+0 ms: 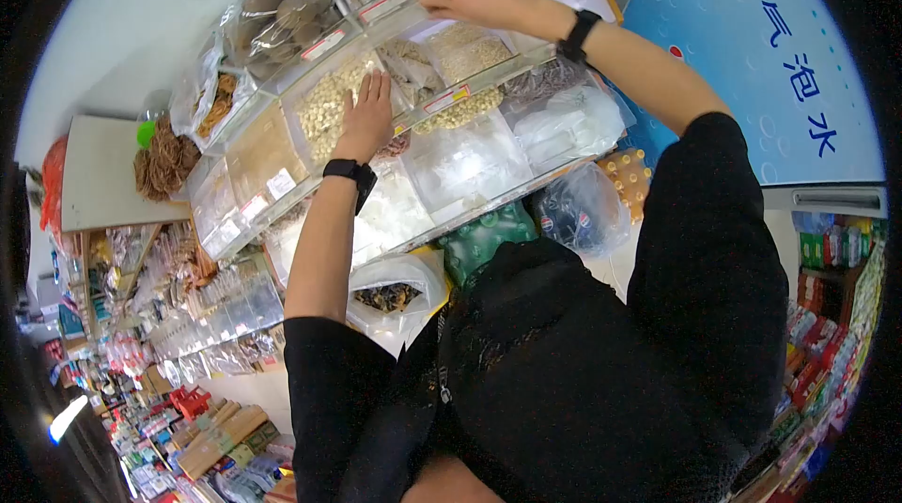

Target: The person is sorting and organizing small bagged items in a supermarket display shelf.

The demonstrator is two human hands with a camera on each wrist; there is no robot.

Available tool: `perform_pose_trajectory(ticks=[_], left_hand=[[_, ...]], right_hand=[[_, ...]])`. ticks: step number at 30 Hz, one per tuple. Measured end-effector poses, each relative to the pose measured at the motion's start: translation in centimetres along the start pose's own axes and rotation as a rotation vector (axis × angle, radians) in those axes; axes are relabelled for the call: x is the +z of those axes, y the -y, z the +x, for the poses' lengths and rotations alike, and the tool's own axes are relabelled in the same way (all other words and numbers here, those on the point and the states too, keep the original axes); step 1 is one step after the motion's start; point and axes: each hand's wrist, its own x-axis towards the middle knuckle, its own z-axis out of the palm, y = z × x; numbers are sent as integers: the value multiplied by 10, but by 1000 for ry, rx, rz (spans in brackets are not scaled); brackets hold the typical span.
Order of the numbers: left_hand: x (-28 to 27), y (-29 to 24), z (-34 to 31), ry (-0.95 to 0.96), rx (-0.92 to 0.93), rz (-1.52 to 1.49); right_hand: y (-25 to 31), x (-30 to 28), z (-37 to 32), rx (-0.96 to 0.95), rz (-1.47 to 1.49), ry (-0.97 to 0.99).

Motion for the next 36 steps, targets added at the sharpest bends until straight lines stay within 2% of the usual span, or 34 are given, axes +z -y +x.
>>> perform_pose_trajectory(ticks=[1, 3, 4, 5, 7, 8, 11, 13, 15, 19, 25, 27, 31, 34, 36], left_hand=[[2, -2, -7, 11, -19, -1], [7, 0, -18, -130, 10, -56], [9, 0, -26, -212, -4, -51], [12, 3, -34, -195, -14, -48], [16, 13, -49, -319, -77, -207], [20, 24, -55, -300, -73, -94], [25, 45, -78, -264, -88, -264], [35, 54, -83, -257, -100, -208], [37, 60, -84, -201, -120, -166], [33, 68, -81, -191, -116, -100], [-2, 90, -90, -252, 20, -110], [-21, 101, -94, -378, 99, -152], [-60, 138, -83, -499, 110, -84], [-76, 163, -48, -605, 75, -131], [-78, 174, -25, -689, -28, -14]], right_hand=[[11, 2, -9, -15, 15, -6], [27, 7, -21, 144, 142, 93], [30, 10, -25, 136, 156, 86], [35, 14, -30, 143, 182, 56], [45, 24, -39, 155, 220, 30], [49, 28, -43, 159, 237, 91], [50, 42, -56, 157, 297, 196], [55, 54, -60, 151, 342, 235], [59, 62, -61, 213, 368, 358], [60, 69, -57, 255, 409, 384], [65, 77, -51, 300, 380, 470], [68, 79, -51, 302, 350, 454], [71, 76, -44, 315, 342, 540], [77, 72, -38, 360, 335, 591], [81, 74, -36, 420, 346, 597]])
